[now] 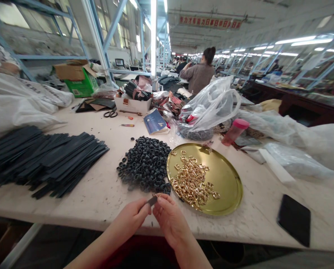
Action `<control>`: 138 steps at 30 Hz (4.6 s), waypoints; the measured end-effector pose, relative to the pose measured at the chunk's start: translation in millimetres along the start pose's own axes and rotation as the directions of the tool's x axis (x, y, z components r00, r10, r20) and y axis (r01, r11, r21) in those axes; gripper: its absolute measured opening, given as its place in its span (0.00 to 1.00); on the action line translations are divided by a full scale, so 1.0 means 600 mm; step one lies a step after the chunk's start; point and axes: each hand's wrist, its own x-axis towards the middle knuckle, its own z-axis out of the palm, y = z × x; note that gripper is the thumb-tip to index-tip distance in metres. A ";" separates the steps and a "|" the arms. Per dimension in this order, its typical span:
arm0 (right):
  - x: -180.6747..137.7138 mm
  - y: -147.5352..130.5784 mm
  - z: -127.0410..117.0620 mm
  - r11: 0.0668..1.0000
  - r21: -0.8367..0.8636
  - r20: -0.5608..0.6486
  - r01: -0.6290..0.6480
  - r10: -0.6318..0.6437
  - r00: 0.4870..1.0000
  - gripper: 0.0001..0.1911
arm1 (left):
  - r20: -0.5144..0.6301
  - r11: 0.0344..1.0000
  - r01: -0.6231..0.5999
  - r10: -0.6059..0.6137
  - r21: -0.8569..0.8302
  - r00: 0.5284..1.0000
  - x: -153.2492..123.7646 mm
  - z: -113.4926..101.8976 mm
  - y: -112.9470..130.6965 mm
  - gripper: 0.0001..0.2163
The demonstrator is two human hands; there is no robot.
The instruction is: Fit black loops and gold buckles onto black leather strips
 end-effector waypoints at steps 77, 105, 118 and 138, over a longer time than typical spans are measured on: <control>0.063 -0.023 -0.081 -0.389 -0.880 0.452 0.274 -0.507 0.734 0.09 | 0.064 0.978 0.091 -0.081 -0.185 0.995 -0.004 0.018 -0.042 0.09; 0.002 0.005 -0.034 0.787 -0.567 0.089 0.244 -0.236 0.968 0.13 | -0.070 0.982 -0.053 0.041 -0.181 0.997 -0.009 0.010 0.010 0.08; -0.002 0.007 -0.018 0.696 -0.656 0.116 0.292 -0.289 0.950 0.15 | 0.061 0.908 -0.014 0.043 -0.419 0.997 -0.015 0.003 -0.014 0.11; -0.028 0.002 -0.005 0.910 -0.411 0.213 0.055 0.037 0.976 0.15 | 0.032 0.981 0.023 -0.018 -0.195 0.999 -0.029 -0.025 0.010 0.08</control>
